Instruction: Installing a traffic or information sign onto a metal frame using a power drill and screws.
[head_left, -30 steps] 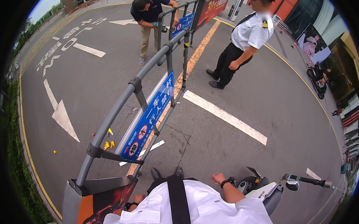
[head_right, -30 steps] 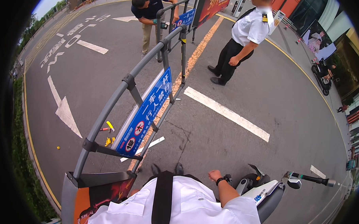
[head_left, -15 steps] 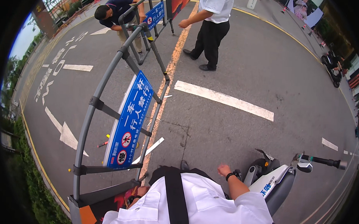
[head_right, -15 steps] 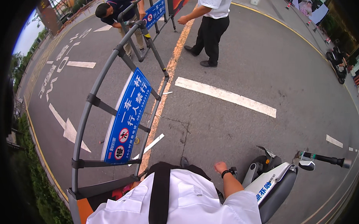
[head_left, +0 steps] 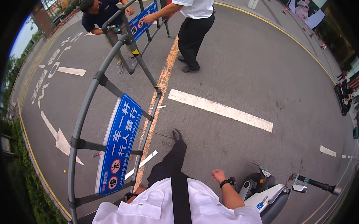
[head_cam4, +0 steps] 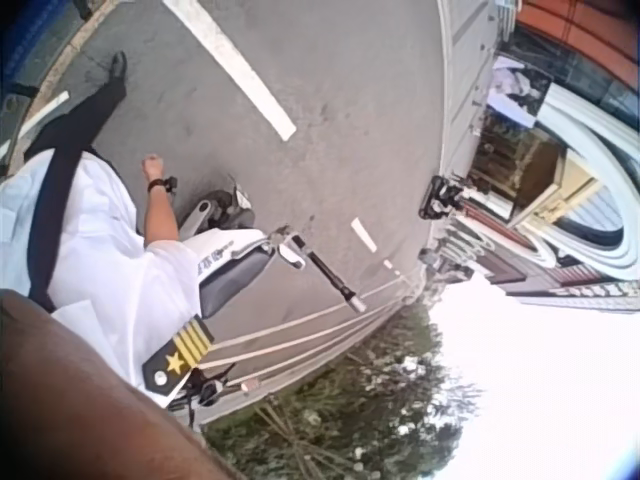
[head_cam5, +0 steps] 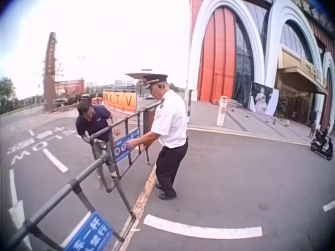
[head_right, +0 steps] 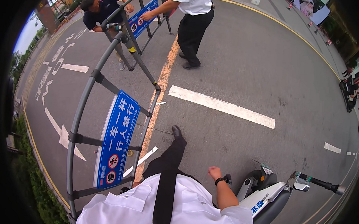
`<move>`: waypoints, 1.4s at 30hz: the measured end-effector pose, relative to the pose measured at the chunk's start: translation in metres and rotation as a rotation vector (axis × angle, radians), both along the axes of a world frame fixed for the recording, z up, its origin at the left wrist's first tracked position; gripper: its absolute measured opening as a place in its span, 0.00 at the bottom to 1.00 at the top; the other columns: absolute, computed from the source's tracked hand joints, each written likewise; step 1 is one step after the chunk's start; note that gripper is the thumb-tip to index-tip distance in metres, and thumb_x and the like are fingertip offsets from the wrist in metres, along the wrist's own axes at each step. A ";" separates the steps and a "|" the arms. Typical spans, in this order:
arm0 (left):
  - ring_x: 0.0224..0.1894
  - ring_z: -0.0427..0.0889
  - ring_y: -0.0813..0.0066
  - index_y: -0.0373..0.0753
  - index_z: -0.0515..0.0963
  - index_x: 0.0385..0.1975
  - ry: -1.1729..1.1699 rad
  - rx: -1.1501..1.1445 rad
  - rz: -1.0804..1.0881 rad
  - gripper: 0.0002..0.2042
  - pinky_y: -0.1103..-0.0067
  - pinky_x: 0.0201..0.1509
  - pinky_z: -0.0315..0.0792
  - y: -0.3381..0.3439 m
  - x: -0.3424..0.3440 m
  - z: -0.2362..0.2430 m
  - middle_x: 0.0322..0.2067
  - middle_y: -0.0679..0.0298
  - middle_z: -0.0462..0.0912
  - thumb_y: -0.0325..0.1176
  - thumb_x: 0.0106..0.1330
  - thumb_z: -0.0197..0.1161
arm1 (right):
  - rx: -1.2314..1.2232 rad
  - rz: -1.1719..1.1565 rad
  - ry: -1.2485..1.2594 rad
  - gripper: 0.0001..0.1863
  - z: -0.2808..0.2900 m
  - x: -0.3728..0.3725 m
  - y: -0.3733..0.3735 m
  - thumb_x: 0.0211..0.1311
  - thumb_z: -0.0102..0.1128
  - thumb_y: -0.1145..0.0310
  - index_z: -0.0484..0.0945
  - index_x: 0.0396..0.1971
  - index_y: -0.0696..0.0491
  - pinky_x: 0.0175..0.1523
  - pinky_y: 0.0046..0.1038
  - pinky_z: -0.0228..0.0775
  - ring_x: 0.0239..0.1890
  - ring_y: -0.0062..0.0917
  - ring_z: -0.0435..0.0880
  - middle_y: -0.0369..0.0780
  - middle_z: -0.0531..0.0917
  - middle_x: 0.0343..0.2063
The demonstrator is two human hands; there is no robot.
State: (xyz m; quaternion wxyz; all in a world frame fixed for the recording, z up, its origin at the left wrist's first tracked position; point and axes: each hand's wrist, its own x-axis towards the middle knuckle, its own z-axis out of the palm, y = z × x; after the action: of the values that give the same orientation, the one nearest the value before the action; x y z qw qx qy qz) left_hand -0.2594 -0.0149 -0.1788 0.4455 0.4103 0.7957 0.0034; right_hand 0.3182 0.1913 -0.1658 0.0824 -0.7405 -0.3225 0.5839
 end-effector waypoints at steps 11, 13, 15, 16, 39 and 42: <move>0.48 0.95 0.44 0.39 0.91 0.40 0.104 0.314 -0.563 0.16 0.55 0.55 0.88 0.295 -0.008 -0.028 0.44 0.48 0.95 0.46 0.74 0.65 | -0.018 0.058 -0.063 0.11 0.050 0.003 0.289 0.78 0.69 0.65 0.93 0.49 0.55 0.36 0.28 0.82 0.33 0.22 0.92 0.39 0.95 0.38; 0.47 0.95 0.43 0.40 0.90 0.40 -0.045 0.275 -0.089 0.16 0.54 0.53 0.88 0.348 -0.006 -0.013 0.45 0.49 0.95 0.46 0.76 0.64 | 0.063 0.046 -0.057 0.11 0.062 0.001 0.357 0.79 0.68 0.64 0.92 0.49 0.55 0.37 0.28 0.82 0.34 0.22 0.92 0.38 0.95 0.38; 0.44 0.95 0.50 0.38 0.91 0.42 -0.001 0.298 -0.179 0.16 0.59 0.52 0.89 0.385 -0.013 -0.010 0.43 0.50 0.95 0.45 0.80 0.64 | 0.141 0.046 -0.025 0.12 0.076 -0.020 0.431 0.79 0.68 0.64 0.92 0.50 0.55 0.38 0.28 0.82 0.35 0.22 0.92 0.38 0.94 0.38; 0.43 0.95 0.55 0.37 0.91 0.44 -0.187 0.172 0.181 0.15 0.61 0.49 0.89 0.407 -0.012 -0.005 0.41 0.53 0.95 0.43 0.79 0.67 | 0.173 0.071 -0.004 0.12 0.088 -0.035 0.468 0.79 0.68 0.64 0.92 0.51 0.55 0.38 0.28 0.82 0.36 0.22 0.92 0.38 0.94 0.38; 0.48 0.90 0.77 0.38 0.90 0.59 -0.344 0.604 1.154 0.13 0.76 0.50 0.85 1.013 -0.031 0.192 0.47 0.66 0.94 0.36 0.82 0.72 | 0.700 1.206 0.425 0.17 0.244 -0.517 1.191 0.75 0.71 0.63 0.90 0.57 0.55 0.59 0.37 0.86 0.51 0.32 0.94 0.43 0.94 0.48; 0.52 0.91 0.75 0.39 0.89 0.61 -0.367 0.705 1.200 0.14 0.74 0.53 0.85 1.069 -0.081 0.192 0.51 0.65 0.94 0.36 0.82 0.72 | 0.780 1.274 0.498 0.17 0.258 -0.597 1.225 0.73 0.73 0.64 0.89 0.57 0.53 0.63 0.43 0.83 0.58 0.38 0.92 0.43 0.93 0.51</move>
State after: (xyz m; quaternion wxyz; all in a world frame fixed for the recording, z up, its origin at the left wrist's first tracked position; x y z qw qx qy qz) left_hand -0.3407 1.0537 0.0128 0.3346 0.0147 0.7479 0.5731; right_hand -0.2790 1.4163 0.0927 0.0557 -0.1779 -0.8385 0.5120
